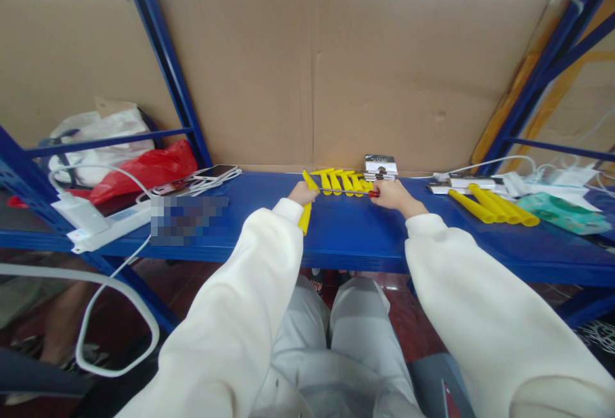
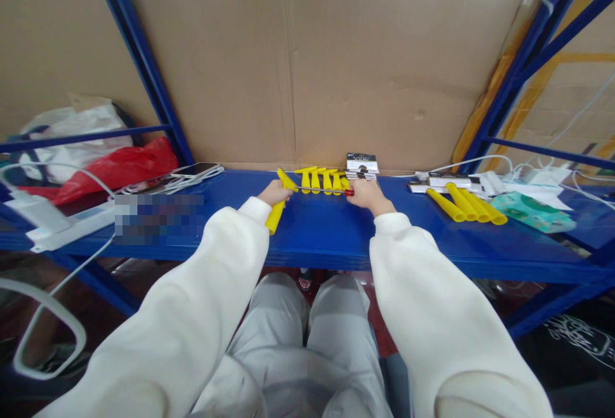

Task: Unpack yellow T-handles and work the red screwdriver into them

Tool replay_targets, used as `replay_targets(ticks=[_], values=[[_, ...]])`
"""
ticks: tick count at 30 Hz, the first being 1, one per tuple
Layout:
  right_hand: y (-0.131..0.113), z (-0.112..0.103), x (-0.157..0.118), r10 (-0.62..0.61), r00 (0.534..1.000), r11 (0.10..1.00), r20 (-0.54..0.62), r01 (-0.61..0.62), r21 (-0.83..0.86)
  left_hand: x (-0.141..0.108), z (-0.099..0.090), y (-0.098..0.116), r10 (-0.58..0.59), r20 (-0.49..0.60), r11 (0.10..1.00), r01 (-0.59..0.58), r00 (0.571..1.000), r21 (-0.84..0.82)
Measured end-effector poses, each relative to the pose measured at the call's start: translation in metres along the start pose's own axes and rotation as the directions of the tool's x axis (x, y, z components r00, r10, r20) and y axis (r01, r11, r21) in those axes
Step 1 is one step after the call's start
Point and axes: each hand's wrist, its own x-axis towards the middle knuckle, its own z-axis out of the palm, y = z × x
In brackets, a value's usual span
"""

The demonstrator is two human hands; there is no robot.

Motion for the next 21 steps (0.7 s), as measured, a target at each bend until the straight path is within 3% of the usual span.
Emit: replay_targets(ticks=[4, 21], values=[[-0.0021, -0.0024, -0.0015, 0.040, 0.999, 0.999, 0.020, -0.040, 0.022, -0.0016, -0.0001, 0.0026, -0.070, -0.039, 0.997, 0.070, 0.997, -0.018], [-0.0055, -0.0042, -0.0007, 0.044, 0.999, 0.999, 0.025, -0.044, -0.020, -0.0079, -0.0011, 0.0063, -0.057, 0.009, 0.990, 0.055, 0.998, 0.126]])
